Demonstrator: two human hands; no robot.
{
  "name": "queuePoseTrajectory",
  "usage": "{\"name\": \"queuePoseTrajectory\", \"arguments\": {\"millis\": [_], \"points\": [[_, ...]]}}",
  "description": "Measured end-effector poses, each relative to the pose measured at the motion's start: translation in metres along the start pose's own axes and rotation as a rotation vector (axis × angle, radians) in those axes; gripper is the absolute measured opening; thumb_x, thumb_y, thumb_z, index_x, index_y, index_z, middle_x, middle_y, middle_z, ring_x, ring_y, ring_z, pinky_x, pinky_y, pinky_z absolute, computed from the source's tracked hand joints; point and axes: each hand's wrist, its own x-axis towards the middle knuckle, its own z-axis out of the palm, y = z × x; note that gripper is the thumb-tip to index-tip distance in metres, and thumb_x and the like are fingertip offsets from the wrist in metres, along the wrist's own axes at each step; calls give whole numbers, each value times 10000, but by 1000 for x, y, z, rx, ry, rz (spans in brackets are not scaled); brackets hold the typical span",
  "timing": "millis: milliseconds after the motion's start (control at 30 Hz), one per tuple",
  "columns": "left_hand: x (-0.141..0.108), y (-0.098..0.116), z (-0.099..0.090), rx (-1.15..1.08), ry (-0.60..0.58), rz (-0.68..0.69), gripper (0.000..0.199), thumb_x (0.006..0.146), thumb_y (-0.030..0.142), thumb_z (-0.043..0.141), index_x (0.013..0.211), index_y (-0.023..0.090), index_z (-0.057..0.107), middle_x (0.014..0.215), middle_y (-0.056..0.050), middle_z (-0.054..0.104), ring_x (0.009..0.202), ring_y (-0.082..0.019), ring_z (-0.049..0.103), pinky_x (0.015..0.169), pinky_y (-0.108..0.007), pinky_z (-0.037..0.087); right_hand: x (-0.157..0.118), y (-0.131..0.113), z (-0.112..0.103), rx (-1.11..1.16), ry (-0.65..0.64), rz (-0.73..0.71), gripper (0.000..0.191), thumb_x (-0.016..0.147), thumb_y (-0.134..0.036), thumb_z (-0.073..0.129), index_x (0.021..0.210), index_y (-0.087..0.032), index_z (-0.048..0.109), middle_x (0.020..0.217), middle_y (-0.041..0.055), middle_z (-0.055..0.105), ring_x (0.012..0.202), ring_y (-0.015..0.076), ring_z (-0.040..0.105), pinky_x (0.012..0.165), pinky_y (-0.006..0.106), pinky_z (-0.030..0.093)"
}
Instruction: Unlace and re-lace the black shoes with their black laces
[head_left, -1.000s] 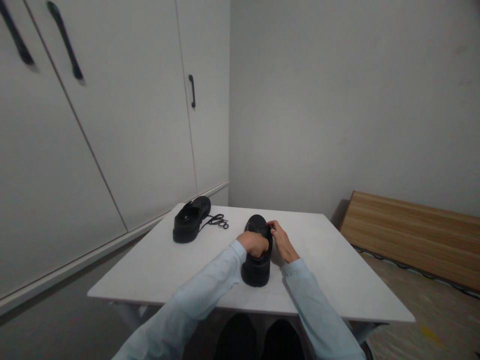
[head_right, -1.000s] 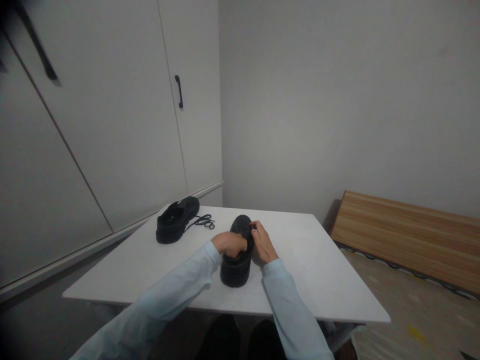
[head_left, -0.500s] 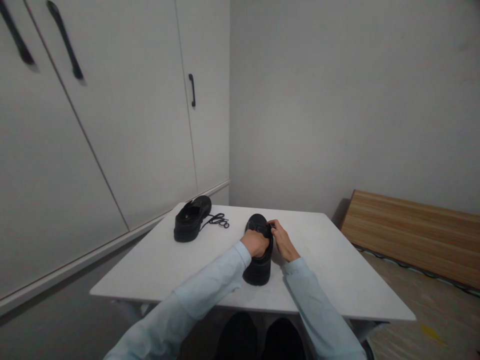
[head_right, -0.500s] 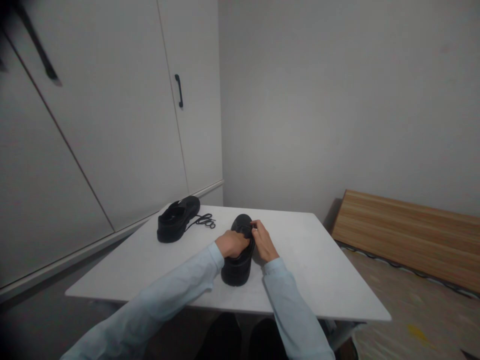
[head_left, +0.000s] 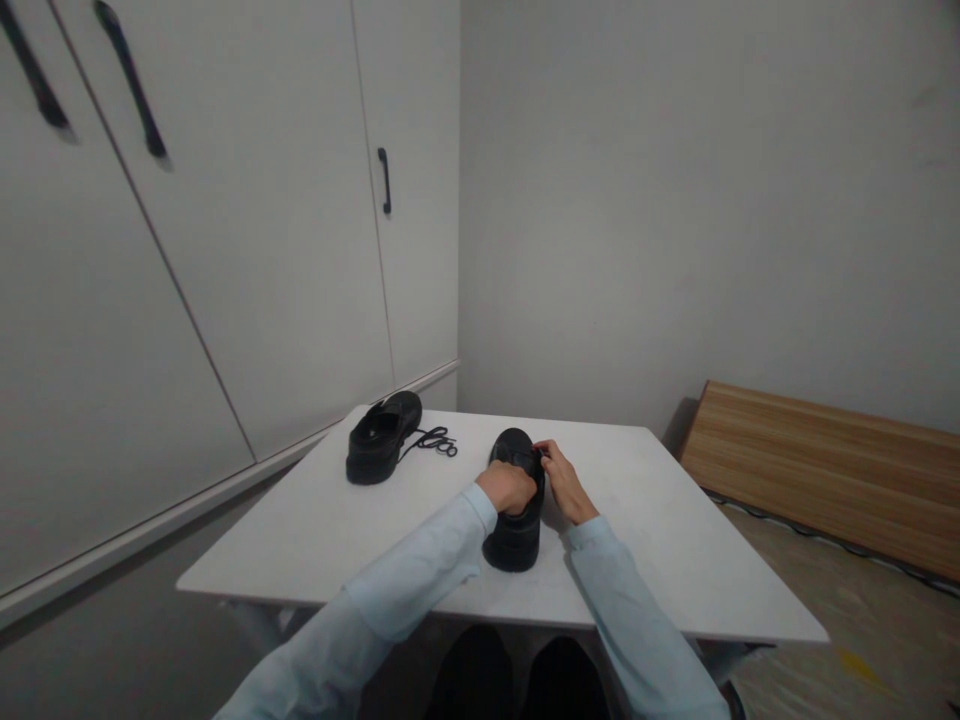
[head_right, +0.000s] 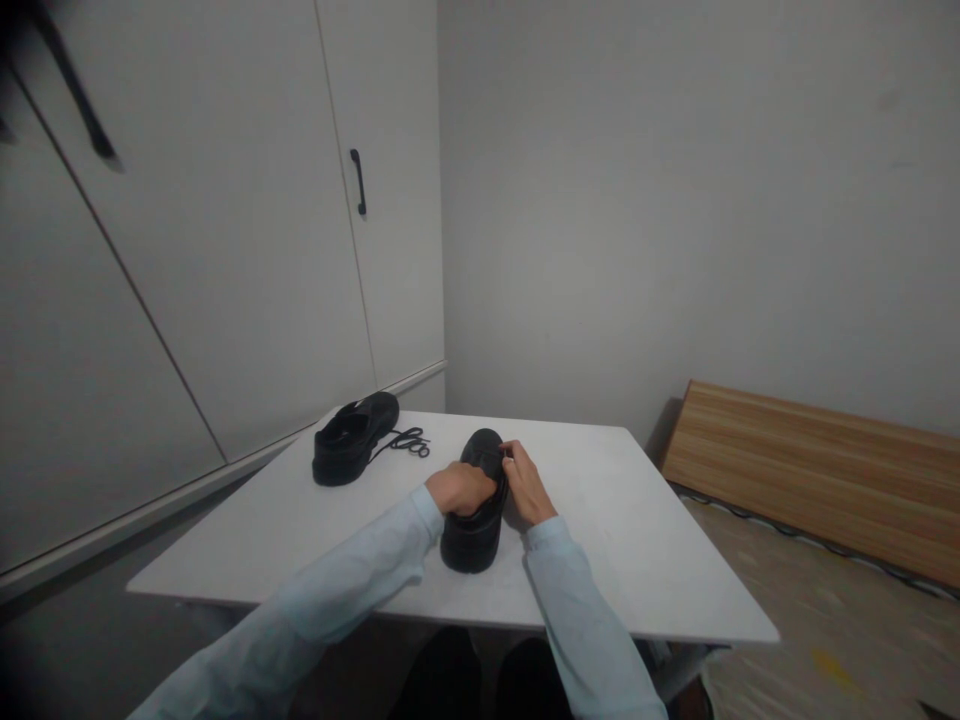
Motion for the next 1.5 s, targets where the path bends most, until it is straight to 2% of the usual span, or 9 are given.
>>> {"name": "queuePoseTrajectory", "arguments": {"millis": [167,400,500,667,867,933,1067,1333,1500], "points": [[-8,-2,-1,-14,35,-38,238,821,146,476,975,90,648,1017,-210,676,990,-334,645,790,-420,521,1,2,0,-2,2,10,272,885,-358,325,1032,-208,498,1026,58,586,984,214,529,898,362,403],[-18,-13,1,-142,220,50,298,807,105,487,1095,164,533,1019,-116,669,906,-218,657,746,-295,502,1,1,0,4,7,24,283,887,-367,327,1034,-209,510,1017,52,588,982,214,531,903,365,407],[-22,-15,-2,-151,225,106,301,776,50,486,1036,169,581,992,-81,683,918,-196,648,780,-268,486,0,-1,0,2,-6,29,292,898,-374,319,1049,-209,507,1036,54,586,994,213,533,911,365,402],[-27,-9,-6,-98,287,11,200,810,101,472,853,113,667,897,-130,704,881,-221,664,776,-287,500,1,2,2,-2,-1,26,287,891,-392,355,1046,-210,513,1056,61,594,1021,221,534,935,375,395],[-38,-2,-4,-20,318,-79,229,796,231,607,968,84,646,971,-183,680,921,-272,661,771,-318,515,2,4,3,10,2,15,292,887,-400,368,1052,-212,519,1073,61,594,1052,226,527,954,385,387],[-43,2,-4,-35,320,-81,186,843,183,532,975,102,635,964,-169,679,905,-258,666,751,-313,516,3,5,3,12,-3,20,296,886,-405,372,1054,-213,522,1078,63,594,1059,229,527,958,386,386],[-49,7,-1,-48,431,-105,284,925,165,344,1121,156,550,954,-133,674,862,-249,673,722,-337,518,4,7,3,24,-8,33,314,878,-421,384,1063,-209,524,1095,64,592,1075,233,524,969,391,378],[-52,4,0,-61,499,-132,312,905,109,368,1211,168,375,1051,-123,627,921,-238,642,748,-334,504,1,1,3,48,-26,7,319,894,-441,387,1069,-214,526,1090,51,582,1057,222,519,964,373,379],[-58,3,3,-117,565,-49,276,914,99,364,1175,179,406,1072,-104,623,957,-219,631,783,-311,489,0,-5,2,65,-49,19,315,902,-440,388,1086,-218,513,1114,56,558,1095,222,495,986,373,359]]}}
